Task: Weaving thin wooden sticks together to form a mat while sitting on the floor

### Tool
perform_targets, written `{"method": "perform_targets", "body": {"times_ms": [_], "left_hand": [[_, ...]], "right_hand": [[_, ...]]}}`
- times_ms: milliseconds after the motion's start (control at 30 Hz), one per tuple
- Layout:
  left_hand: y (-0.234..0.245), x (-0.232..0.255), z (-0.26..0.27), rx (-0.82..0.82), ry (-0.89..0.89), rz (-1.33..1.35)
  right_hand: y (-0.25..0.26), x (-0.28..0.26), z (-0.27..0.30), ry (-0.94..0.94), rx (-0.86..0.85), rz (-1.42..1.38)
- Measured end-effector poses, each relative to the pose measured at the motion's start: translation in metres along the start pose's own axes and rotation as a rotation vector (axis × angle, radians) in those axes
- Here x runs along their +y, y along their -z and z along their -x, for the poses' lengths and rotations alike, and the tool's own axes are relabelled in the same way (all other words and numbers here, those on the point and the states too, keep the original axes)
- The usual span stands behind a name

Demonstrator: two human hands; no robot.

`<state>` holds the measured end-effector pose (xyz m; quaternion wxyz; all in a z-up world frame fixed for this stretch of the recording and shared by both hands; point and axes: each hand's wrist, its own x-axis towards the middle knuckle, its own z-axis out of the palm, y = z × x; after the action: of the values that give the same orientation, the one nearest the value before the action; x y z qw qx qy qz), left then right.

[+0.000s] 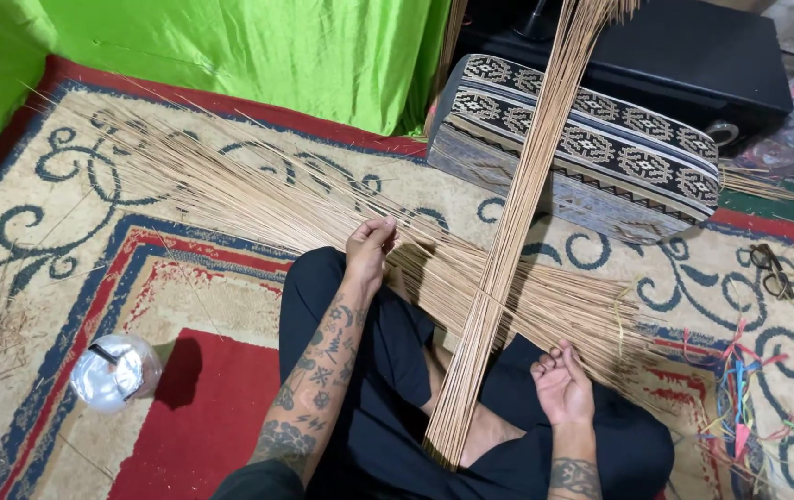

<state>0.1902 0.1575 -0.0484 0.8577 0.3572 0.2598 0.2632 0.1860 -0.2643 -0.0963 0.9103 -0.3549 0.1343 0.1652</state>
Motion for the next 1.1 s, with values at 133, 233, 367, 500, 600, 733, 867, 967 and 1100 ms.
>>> {"method": "perform_targets", "body": {"times_ms": [133, 233, 367, 500, 600, 733, 867, 967, 1100], "left_hand": [[0.01, -0.027, -0.003, -0.158, 0.07, -0.114], [0.011, -0.037, -0.013, -0.038, 0.081, -0.291], [0.007, -0.021, -0.01, 0.098, 0.017, -0.244], [0.001, -0.013, 0.001, 0.081, -0.005, -0.315], [-0.009, 0.004, 0.021, 0.075, -0.016, -0.345], [0.0, -0.006, 0.019, 0.079, -0.039, -0.349], [0.005, -0.006, 0.008, 0.059, -0.005, -0.339], [0.013, -0.001, 0.002, 0.047, 0.063, -0.186], [0.011, -0.001, -0.002, 0.056, 0.086, -0.096]], "right_hand": [[0.004, 0.009, -0.002, 0.03, -0.027, 0.025], [0.011, 0.011, -0.008, 0.042, -0.051, 0.082], [0.01, 0.015, -0.007, 0.023, -0.032, 0.138], [0.01, 0.015, 0.002, 0.031, 0.007, 0.111], [0.008, 0.014, 0.008, 0.03, 0.011, 0.103], [0.007, 0.012, 0.008, 0.032, 0.005, 0.091], [0.003, 0.012, -0.003, 0.04, 0.015, 0.14], [0.004, 0.017, -0.001, 0.024, 0.012, 0.191], [0.003, 0.015, 0.003, 0.02, 0.02, 0.211]]}}
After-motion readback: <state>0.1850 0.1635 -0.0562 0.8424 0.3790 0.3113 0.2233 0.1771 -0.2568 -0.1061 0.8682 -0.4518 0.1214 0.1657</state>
